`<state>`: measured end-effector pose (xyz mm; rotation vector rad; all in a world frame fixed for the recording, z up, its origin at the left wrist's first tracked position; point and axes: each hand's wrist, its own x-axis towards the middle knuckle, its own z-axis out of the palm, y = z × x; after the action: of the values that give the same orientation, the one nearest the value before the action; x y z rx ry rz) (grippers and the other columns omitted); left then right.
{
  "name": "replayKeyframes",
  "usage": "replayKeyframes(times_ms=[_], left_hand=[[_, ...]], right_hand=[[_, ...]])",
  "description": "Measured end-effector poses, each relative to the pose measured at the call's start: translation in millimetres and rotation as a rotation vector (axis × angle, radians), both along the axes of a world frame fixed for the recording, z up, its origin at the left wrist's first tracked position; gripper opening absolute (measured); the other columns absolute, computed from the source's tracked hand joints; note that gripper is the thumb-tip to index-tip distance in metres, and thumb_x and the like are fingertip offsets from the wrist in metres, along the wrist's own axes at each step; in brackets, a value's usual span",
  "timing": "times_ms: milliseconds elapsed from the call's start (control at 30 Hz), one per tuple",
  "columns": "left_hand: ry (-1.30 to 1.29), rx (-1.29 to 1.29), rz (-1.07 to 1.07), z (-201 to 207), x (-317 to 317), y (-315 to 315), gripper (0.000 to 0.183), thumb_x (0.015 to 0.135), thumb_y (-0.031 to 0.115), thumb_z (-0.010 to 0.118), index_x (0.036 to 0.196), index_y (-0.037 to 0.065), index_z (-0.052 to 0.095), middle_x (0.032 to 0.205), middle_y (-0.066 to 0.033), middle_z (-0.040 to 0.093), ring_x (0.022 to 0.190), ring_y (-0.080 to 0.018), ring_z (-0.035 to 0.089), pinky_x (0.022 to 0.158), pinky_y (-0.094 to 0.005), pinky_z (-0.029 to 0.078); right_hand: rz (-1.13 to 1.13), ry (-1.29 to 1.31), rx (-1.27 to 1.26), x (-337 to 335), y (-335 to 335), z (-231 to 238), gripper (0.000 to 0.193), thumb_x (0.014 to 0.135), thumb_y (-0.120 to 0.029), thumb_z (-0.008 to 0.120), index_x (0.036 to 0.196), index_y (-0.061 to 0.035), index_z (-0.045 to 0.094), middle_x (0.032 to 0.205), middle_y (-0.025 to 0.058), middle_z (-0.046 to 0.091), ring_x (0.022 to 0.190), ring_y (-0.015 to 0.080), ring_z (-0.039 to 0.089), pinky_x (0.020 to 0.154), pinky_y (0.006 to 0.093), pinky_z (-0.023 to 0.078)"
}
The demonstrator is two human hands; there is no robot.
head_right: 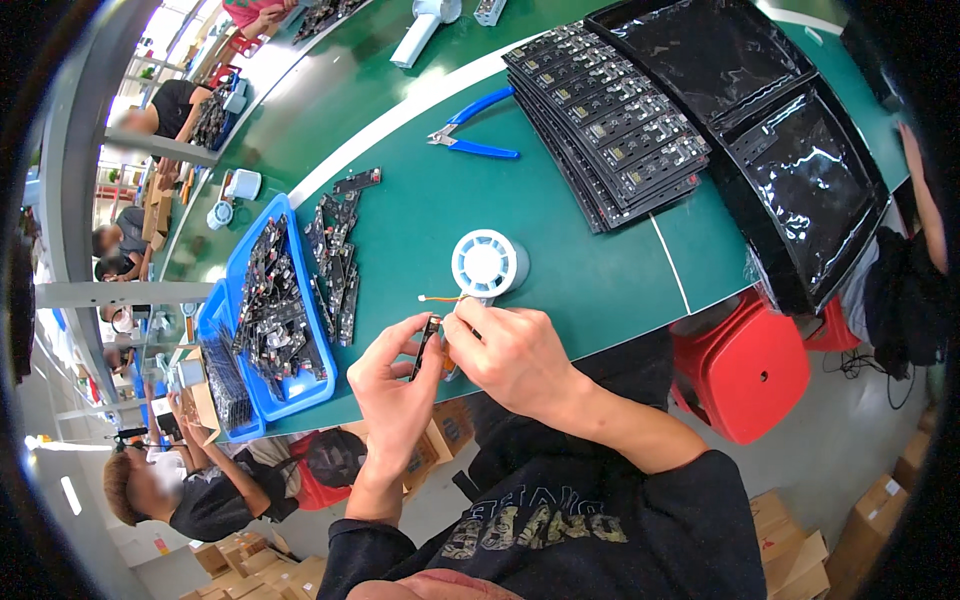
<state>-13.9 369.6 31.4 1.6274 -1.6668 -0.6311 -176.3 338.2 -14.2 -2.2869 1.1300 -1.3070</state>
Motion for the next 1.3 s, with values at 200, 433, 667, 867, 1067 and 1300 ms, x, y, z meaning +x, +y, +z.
replayKeyframes(times_ms=[200,433,667,867,1067,1300], left_hand=[[-0.05,-0.106,-0.042,0.3,-3.9,1.8,0.027,0.089,-0.004,0.075,0.116,-0.001,0.073,0.104,-0.014,0.077,0.074,-0.0186,0.075,0.059,-0.0289,0.06],[0.013,-0.11,0.018,-3.2,-5.9,-2.4,0.027,0.088,-0.004,0.076,0.115,-0.001,0.075,0.097,-0.0112,0.076,0.07,-0.0122,0.069,0.052,-0.0251,0.055],[0.03,-0.149,0.02,-8.3,-5.1,-1.8,0.026,0.087,-0.003,0.077,0.113,0.0,0.074,0.096,-0.0116,0.076,0.068,-0.0136,0.069,0.05,-0.0262,0.055],[0.039,-0.206,0.01,-12.2,-4.0,-2.0,0.024,0.087,-0.001,0.077,0.111,-0.001,0.073,0.097,-0.0126,0.076,0.069,-0.0178,0.071,0.053,-0.03,0.056],[0.005,-0.21,-0.032,-9.6,-3.7,-1.3,0.021,0.089,-0.003,0.072,0.111,-0.002,0.072,0.101,-0.0171,0.075,0.076,-0.0326,0.073,0.066,-0.038,0.058],[0.055,-0.119,-0.053,3.6,-1.9,0.2,0.02,0.089,-0.004,0.069,0.109,-0.003,0.07,0.098,-0.0172,0.073,0.079,-0.0379,0.071,0.07,-0.0436,0.056]], right_hand=[[0.05,-0.032,0.092,-5.2,-1.9,5.6,0.018,0.084,-0.008,0.077,0.096,-0.0003,0.066,0.089,0.008,0.062,0.065,0.0247,0.069,0.054,0.0366,0.053],[0.04,-0.051,0.084,-3.0,-4.1,2.2,0.014,0.086,-0.005,0.076,0.096,-0.0003,0.066,0.094,0.009,0.067,0.07,0.0266,0.071,0.058,0.0378,0.057],[0.027,-0.01,0.086,-1.4,-4.8,3.6,0.015,0.084,-0.002,0.076,0.097,0.0,0.067,0.093,0.0091,0.068,0.072,0.0264,0.072,0.06,0.0365,0.059],[0.029,0.028,0.112,-1.7,-5.5,7.3,0.016,0.083,0.0,0.077,0.096,-0.0004,0.069,0.093,0.0089,0.069,0.069,0.0266,0.071,0.058,0.0355,0.059],[0.09,0.075,0.06,-4.3,-11.7,9.4,0.017,0.082,0.005,0.078,0.096,0.0006,0.071,0.09,0.0069,0.07,0.055,0.0152,0.064,0.049,0.0295,0.05],[0.12,0.061,0.188,-8.0,-9.9,17.8,0.015,0.085,0.005,0.076,0.099,0.0021,0.072,0.091,0.0076,0.07,0.055,0.013,0.063,0.048,0.0285,0.049]])
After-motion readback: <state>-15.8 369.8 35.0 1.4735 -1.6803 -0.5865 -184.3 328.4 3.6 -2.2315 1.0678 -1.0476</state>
